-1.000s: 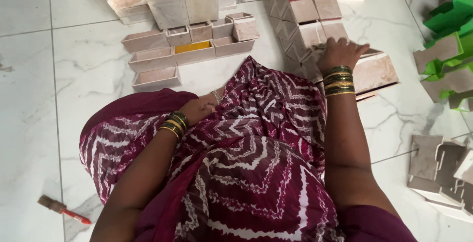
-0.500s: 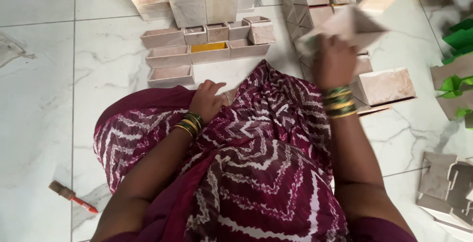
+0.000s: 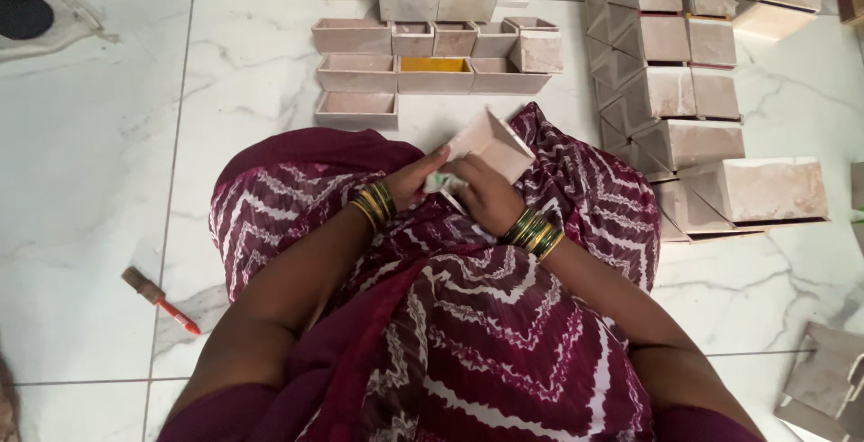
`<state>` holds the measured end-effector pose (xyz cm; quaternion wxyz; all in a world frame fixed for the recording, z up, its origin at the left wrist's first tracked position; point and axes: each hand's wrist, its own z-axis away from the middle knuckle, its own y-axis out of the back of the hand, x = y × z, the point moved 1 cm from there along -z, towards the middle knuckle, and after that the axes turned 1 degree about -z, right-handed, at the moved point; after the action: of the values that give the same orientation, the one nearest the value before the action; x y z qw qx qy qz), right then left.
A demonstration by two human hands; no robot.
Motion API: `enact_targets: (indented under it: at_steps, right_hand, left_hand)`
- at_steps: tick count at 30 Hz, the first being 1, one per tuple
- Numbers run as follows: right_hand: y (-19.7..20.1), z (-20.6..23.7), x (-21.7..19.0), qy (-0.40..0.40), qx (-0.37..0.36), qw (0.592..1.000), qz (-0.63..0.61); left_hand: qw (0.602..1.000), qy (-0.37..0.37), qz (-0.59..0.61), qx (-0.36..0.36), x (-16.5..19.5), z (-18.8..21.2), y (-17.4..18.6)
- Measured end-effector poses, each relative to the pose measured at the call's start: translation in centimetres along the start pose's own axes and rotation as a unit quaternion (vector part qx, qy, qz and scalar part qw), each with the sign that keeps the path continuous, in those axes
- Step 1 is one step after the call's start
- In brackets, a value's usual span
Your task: The person sits on the floor and wipes small wooden boxes one at a time with a cloth, then places each cleaned box in a row with the others. They pick boxes from a stack at the side and continue wiping successive boxes throughout the episode.
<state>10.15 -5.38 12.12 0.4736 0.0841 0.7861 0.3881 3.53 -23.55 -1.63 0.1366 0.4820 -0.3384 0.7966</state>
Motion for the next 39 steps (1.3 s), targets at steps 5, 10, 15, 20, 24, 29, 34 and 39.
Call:
enact_targets:
  at_steps: [5, 10, 15, 20, 24, 29, 34, 39]
  right_hand:
    - [3.2, -0.5, 2.1, -0.010, 0.078, 0.969, 0.233]
    - [6.9, 0.9, 1.5, 0.004, 0.192, 0.936, 0.294]
    - [6.9, 1.0, 4.1, -0.127, 0.286, 0.950, -0.013]
    - [5.4, 1.6, 8.2, -0.291, 0.284, 0.856, -0.321]
    - [4.3, 1.5, 9.4, -0.279, 0.276, 0.857, -0.333]
    - [3.2, 0.9, 8.6, -0.350, 0.221, 0.871, -0.263]
    - [2.2, 0.0, 8.1, -0.399, 0.146, 0.875, -0.233]
    - [1.2, -0.7, 9.8, -0.305, 0.120, 0.932, -0.153]
  left_hand:
    - [0.998, -0.038, -0.052, -0.011, 1.1, -0.4, -0.7]
    - [0.997, -0.026, 0.025, 0.061, 1.5, 0.0, -0.7]
    - [0.971, -0.062, 0.205, 0.109, 1.9, -0.1, 0.3]
    - [0.949, -0.064, 0.275, 0.139, 2.0, -0.9, 1.0]
    - [0.939, 0.071, 0.226, 0.248, 1.9, -2.8, 0.2]
    - [0.936, -0.014, 0.255, 0.241, 1.2, -5.5, -2.2]
    - [0.938, -0.111, 0.188, 0.268, 0.0, -6.1, -4.5]
    - [0.972, -0.045, 0.116, 0.201, 0.5, -5.3, -3.8]
